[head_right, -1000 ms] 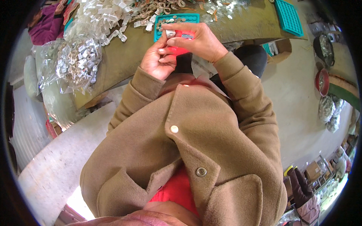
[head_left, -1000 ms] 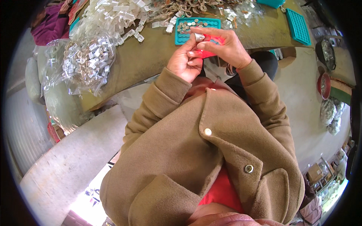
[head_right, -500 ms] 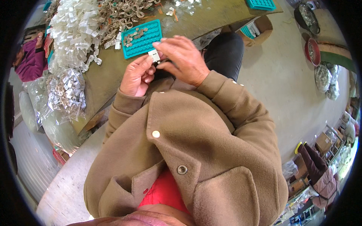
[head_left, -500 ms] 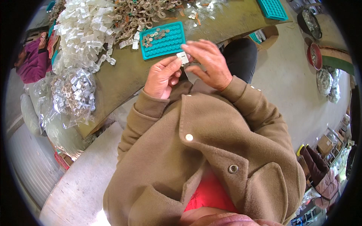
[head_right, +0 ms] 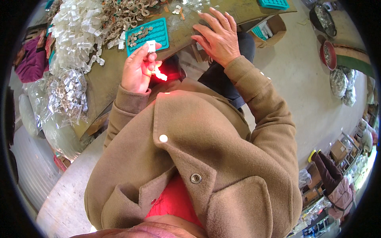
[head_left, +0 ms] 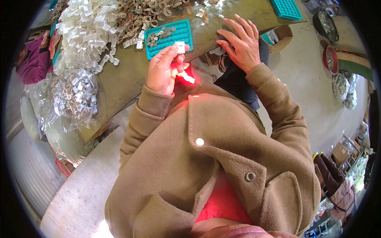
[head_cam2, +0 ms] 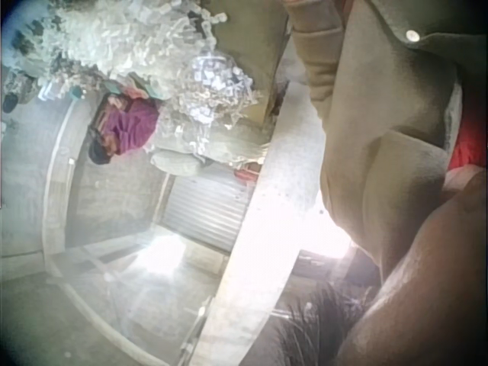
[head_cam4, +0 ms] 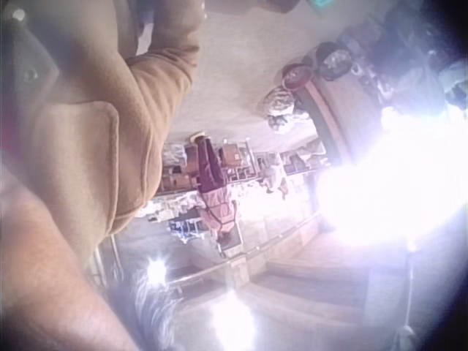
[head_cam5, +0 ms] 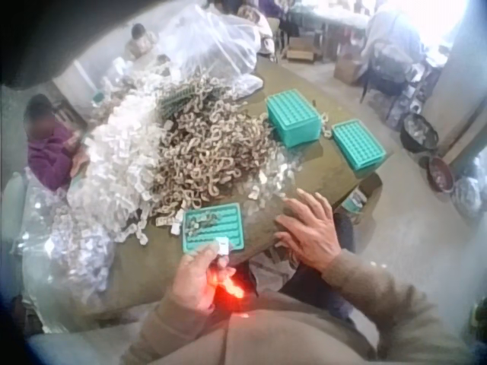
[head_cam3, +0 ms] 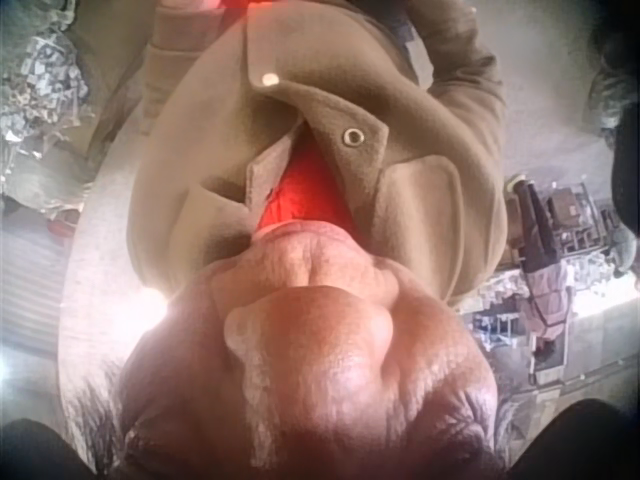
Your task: The person repeatedly picks small white rectangular components and metallic parts from a table, inserts the metallic parts into the white components, and places the assembled units into a teal tray. The person works one at a time, handling each component individually.
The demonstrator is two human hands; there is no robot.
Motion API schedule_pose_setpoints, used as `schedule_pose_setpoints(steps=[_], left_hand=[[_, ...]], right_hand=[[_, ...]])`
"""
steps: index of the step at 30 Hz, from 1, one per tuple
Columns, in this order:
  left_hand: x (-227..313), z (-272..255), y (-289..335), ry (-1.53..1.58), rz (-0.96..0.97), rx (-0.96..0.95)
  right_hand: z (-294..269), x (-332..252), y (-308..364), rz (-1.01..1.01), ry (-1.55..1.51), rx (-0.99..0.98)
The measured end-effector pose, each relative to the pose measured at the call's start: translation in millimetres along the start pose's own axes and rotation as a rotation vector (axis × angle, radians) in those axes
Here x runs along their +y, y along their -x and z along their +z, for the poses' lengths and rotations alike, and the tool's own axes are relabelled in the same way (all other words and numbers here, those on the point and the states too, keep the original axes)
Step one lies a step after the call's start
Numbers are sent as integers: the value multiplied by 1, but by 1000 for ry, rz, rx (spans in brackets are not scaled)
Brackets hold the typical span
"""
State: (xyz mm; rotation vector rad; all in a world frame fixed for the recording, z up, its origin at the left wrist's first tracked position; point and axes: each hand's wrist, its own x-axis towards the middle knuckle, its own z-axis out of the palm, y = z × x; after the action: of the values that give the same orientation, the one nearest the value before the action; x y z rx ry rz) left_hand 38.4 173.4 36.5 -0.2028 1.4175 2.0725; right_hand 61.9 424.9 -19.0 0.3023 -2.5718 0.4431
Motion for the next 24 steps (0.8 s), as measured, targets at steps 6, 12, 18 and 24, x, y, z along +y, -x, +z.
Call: schedule_pose_setpoints(steps=[6, 12, 18, 24], left_hand=[[-10, 2, -2, 62, -105, -23], [-12, 8, 2, 26, -181, -69], [-16, 4, 4, 218, -188, -121], [-15, 0, 6, 313, -174, -126]], right_hand=[[3, 5, 15, -37, -82, 69], [4, 11, 17, -144, -181, 154], [-3, -28, 6, 293, -713, 114], [-4, -80, -11, 500, -1196, 11]])
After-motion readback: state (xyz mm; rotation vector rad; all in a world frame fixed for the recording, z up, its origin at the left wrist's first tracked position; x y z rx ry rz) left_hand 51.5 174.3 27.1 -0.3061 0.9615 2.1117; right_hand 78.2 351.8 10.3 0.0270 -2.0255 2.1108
